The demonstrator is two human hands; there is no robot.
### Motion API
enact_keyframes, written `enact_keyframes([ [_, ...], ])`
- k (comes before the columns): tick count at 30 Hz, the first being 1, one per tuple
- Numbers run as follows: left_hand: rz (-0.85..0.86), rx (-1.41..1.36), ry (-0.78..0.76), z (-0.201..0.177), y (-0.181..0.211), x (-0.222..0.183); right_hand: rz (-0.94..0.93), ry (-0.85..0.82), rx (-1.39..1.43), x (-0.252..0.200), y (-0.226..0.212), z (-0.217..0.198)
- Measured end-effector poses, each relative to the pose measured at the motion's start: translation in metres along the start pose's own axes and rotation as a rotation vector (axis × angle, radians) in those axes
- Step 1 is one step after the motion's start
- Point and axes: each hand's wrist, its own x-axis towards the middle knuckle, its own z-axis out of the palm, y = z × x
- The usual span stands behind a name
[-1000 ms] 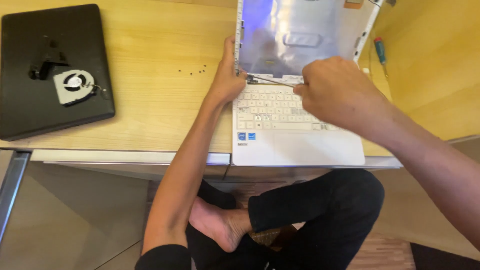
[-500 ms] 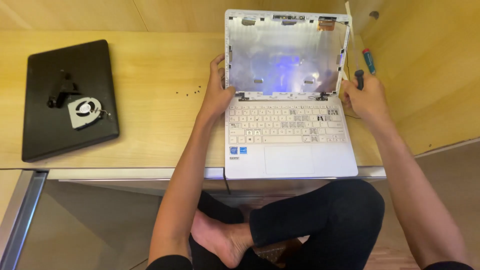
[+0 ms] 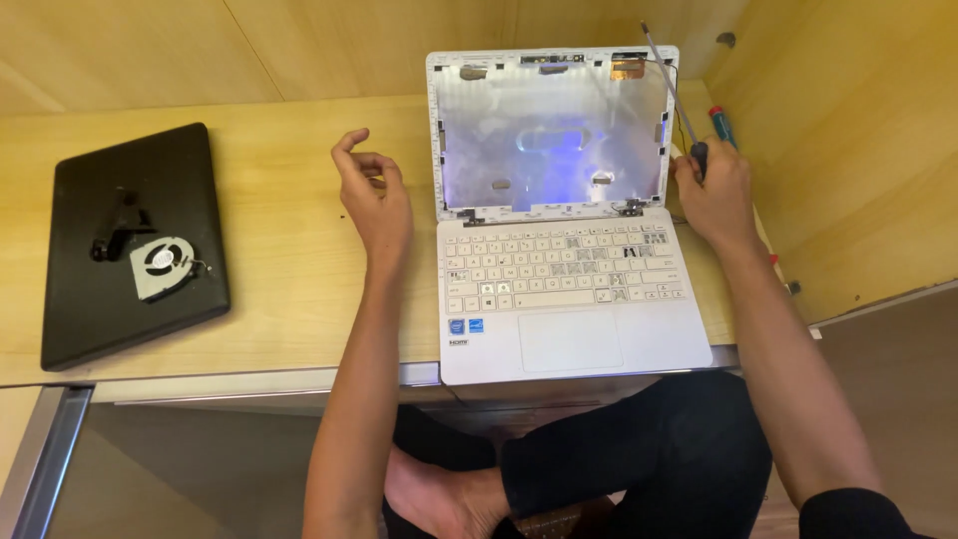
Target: Disassembling a laptop by removing screws with a screwdriver and prying the screen bezel.
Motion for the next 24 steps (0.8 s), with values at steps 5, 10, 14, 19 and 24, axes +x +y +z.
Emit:
enact_keyframes([
  [5,0.059,0.090,0.113,-0.008,-0.007,0.003,0.029,-0.049,0.064,-0.002,-0.017,-0.004],
  [10,0.087,0.108,0.209,-0.009,-0.015,0.008,0.041,-0.096,0.115,-0.002,-0.001,-0.004],
  [14,0.095,0.046,0.332,-0.023,0.008,0.009,0.042,-0.177,0.084,-0.002,-0.026,-0.014],
  [19,0.117,0.064,0.392,-0.071,0.009,0.015,0.059,-0.236,0.099,-0.003,-0.037,-0.018],
  [24,0.154,0.535,-0.258,-0.104,-0.015,0.002,0.089,-0.228,0.160,0.000,-0.043,-0.021],
])
